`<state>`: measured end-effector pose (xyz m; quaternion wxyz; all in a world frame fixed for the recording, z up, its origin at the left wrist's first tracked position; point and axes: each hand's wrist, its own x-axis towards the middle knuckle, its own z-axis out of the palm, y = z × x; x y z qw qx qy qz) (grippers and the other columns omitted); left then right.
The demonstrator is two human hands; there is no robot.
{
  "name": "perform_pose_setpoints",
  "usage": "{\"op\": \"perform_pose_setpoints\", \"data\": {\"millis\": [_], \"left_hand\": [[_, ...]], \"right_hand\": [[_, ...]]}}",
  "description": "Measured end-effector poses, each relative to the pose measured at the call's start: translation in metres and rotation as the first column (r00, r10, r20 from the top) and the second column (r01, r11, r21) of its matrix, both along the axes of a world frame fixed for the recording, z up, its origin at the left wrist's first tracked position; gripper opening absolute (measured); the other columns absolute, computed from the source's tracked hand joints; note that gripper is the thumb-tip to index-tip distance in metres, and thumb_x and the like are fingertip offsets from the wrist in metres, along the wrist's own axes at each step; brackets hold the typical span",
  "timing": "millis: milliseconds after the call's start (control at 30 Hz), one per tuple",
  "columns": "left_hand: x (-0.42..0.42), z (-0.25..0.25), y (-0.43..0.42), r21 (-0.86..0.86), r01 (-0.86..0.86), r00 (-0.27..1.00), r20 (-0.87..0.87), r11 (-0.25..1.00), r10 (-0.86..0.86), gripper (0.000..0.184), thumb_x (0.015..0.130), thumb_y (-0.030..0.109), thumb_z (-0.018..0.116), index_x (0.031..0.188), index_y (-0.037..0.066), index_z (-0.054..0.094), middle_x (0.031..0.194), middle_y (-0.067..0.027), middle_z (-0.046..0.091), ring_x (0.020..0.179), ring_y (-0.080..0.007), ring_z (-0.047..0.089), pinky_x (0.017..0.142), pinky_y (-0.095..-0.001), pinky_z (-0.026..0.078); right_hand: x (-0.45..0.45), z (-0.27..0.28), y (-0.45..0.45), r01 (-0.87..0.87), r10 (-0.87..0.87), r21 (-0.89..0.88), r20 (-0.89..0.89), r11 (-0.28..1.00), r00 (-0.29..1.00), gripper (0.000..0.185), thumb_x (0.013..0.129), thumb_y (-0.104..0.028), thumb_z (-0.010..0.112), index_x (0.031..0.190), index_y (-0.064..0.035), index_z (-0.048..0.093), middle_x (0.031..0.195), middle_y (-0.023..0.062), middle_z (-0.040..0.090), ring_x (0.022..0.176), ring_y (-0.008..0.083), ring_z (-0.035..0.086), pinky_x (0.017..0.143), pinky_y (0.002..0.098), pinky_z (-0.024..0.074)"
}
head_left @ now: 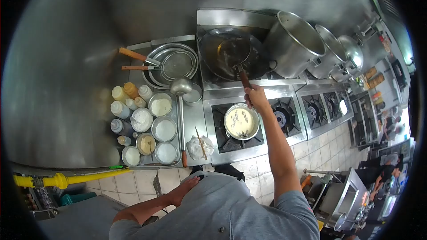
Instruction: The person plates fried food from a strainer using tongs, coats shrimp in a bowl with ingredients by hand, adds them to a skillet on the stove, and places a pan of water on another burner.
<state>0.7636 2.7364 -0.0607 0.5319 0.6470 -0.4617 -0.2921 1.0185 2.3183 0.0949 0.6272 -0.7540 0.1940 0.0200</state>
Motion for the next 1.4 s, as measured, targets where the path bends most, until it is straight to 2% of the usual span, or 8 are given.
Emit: {"op": "perform_pose_setpoints", "data": {"millis": [400,733,900,967,1100,1233,1300,1400], "left_hand": [[-0.002,-0.041,0.009,0.245,-0.043,0.966,0.257,0.969,-0.022,0.102,0.083,0.049,0.065,0.156,0.002,0.011,0.162,-0.0198,0.014,0.151,-0.0340,0.010,0.120,-0.0509,0.005],[0.012,-0.032,0.007,0.186,-0.012,0.973,0.228,0.982,-0.031,0.099,0.084,0.049,0.060,0.156,0.002,0.010,0.160,-0.0195,0.020,0.150,-0.0303,0.018,0.121,-0.0511,0.003],[0.013,-0.026,0.008,0.226,-0.042,0.989,0.144,0.973,0.009,0.100,0.083,0.050,0.060,0.156,0.002,0.011,0.160,-0.0200,0.022,0.149,-0.0302,0.022,0.120,-0.0513,0.005],[0.012,-0.036,0.011,0.178,-0.034,0.982,0.190,0.984,-0.001,0.099,0.084,0.050,0.061,0.155,0.002,0.012,0.159,-0.0203,0.023,0.148,-0.0295,0.023,0.120,-0.0511,0.006],[0.012,-0.036,0.014,0.173,-0.041,0.988,0.156,0.984,0.014,0.097,0.084,0.050,0.061,0.155,0.003,0.013,0.158,-0.0206,0.025,0.148,-0.0292,0.024,0.120,-0.0503,0.006],[0.015,-0.038,0.014,0.203,-0.037,0.979,0.205,0.978,-0.005,0.097,0.084,0.050,0.061,0.155,0.003,0.015,0.158,-0.0202,0.025,0.148,-0.0290,0.024,0.120,-0.0498,0.007],[0.016,-0.039,0.014,0.194,-0.030,0.981,0.196,0.980,-0.009,0.096,0.084,0.050,0.061,0.155,0.003,0.016,0.158,-0.0201,0.025,0.148,-0.0288,0.024,0.120,-0.0499,0.007],[0.015,-0.039,0.014,0.205,-0.045,0.967,0.255,0.978,-0.009,0.096,0.083,0.051,0.061,0.155,0.003,0.017,0.158,-0.0199,0.026,0.148,-0.0287,0.024,0.120,-0.0503,0.008]], "right_hand": [[0.008,-0.003,0.044,0.025,-0.037,0.515,0.014,0.857,0.999,0.010,0.094,-0.010,0.055,0.089,-0.0018,0.051,0.064,0.0072,0.053,0.043,0.0129,0.047,0.036,0.0280,0.0359],[-0.007,0.026,0.041,-0.006,-0.037,0.597,0.060,0.802,0.998,0.010,0.096,-0.011,0.054,0.092,-0.0028,0.049,0.064,0.0065,0.054,0.044,0.0114,0.045,0.036,0.0266,0.0344],[-0.018,0.030,-0.013,0.137,-0.171,0.315,0.085,0.939,0.982,0.028,0.094,-0.015,0.059,0.116,0.0028,0.056,0.064,0.0042,0.055,0.043,0.0113,0.046,0.037,0.0275,0.0355],[-0.022,0.027,-0.040,0.149,-0.141,-0.057,0.128,0.987,0.982,0.036,0.094,-0.015,0.058,0.126,0.0023,0.057,0.063,0.0051,0.057,0.042,0.0117,0.048,0.037,0.0288,0.0378],[-0.018,-0.028,-0.104,0.311,0.092,-0.831,0.393,0.460,0.915,0.034,0.090,-0.019,0.061,0.120,-0.0017,0.064,0.066,0.0141,0.062,0.048,0.0184,0.059,0.046,0.0352,0.0467],[-0.023,-0.028,-0.095,0.306,0.116,-0.837,0.396,0.453,0.911,0.033,0.090,-0.017,0.061,0.118,0.0007,0.063,0.061,0.0165,0.063,0.048,0.0255,0.063,0.050,0.0408,0.0511],[-0.031,0.019,-0.053,0.124,-0.160,-0.529,-0.021,0.839,0.987,0.030,0.090,-0.017,0.061,0.113,0.0011,0.064,0.058,0.0150,0.062,0.049,0.0266,0.064,0.053,0.0411,0.0518],[-0.020,-0.008,-0.049,0.083,-0.066,-0.369,0.058,0.926,0.996,0.020,0.092,-0.014,0.057,0.101,0.0032,0.063,0.055,0.0098,0.057,0.040,0.0184,0.055,0.038,0.0342,0.0419]]}}
